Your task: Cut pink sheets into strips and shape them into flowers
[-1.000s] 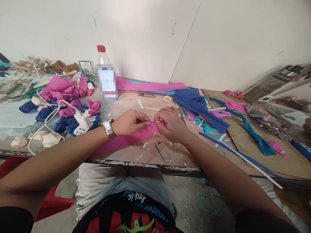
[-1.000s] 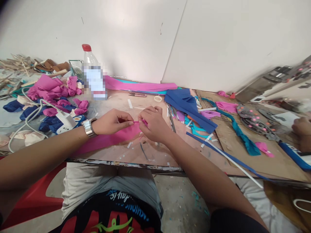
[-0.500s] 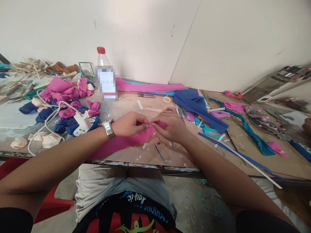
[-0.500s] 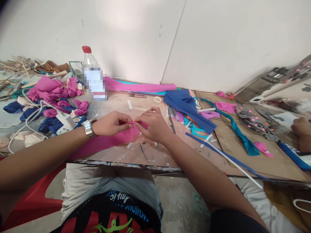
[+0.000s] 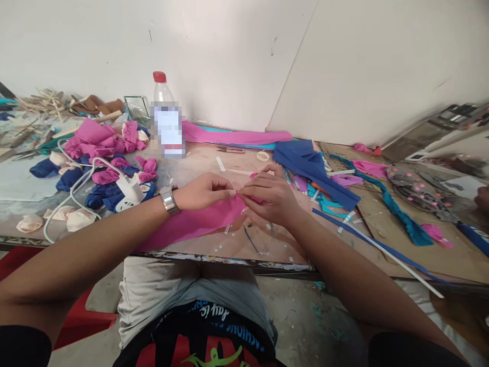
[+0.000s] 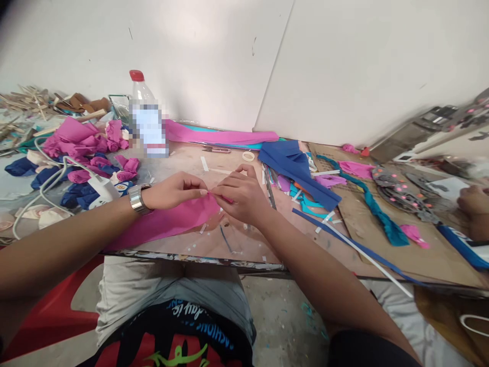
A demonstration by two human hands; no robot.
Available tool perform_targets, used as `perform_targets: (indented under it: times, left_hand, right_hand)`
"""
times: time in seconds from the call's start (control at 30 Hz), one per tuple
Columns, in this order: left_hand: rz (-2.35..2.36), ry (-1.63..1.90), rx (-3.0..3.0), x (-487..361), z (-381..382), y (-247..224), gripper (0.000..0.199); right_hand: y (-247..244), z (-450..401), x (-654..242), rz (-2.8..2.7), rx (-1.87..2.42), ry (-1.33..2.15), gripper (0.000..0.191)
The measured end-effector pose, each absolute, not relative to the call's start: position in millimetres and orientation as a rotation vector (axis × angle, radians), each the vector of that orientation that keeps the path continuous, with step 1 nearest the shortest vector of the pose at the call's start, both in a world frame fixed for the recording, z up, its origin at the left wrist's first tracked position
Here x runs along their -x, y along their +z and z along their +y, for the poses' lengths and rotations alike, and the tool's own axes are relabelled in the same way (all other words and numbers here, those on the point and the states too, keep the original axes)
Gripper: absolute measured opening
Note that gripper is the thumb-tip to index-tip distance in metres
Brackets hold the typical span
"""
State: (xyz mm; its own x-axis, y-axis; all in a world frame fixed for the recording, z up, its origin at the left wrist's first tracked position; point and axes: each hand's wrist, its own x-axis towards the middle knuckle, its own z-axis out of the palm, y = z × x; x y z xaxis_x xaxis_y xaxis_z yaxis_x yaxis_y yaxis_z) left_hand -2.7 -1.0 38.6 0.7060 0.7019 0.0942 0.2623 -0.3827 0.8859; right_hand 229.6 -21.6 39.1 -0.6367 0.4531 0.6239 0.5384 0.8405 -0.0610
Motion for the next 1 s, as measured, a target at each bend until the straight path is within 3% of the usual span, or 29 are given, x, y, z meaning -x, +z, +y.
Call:
perform_targets:
  times: [0.1,0.5,1.0]
  left_hand:
    - [0.774,0.605,-1.95,2,-1,37,0.041]
    - [0.792,0.811,-2.338,2,-10,35,0.02]
    - [0.801,0.896,-2.786,2,-11,28,0.017]
  right_hand:
    - [40,-23,-230,-2.374,0.737,-0.18,0.013]
    - [39,-24,-225,-2.303,0.875,0.111,0.008]
    - [43,-24,-223,-2.322,0.964,0.361,0.009]
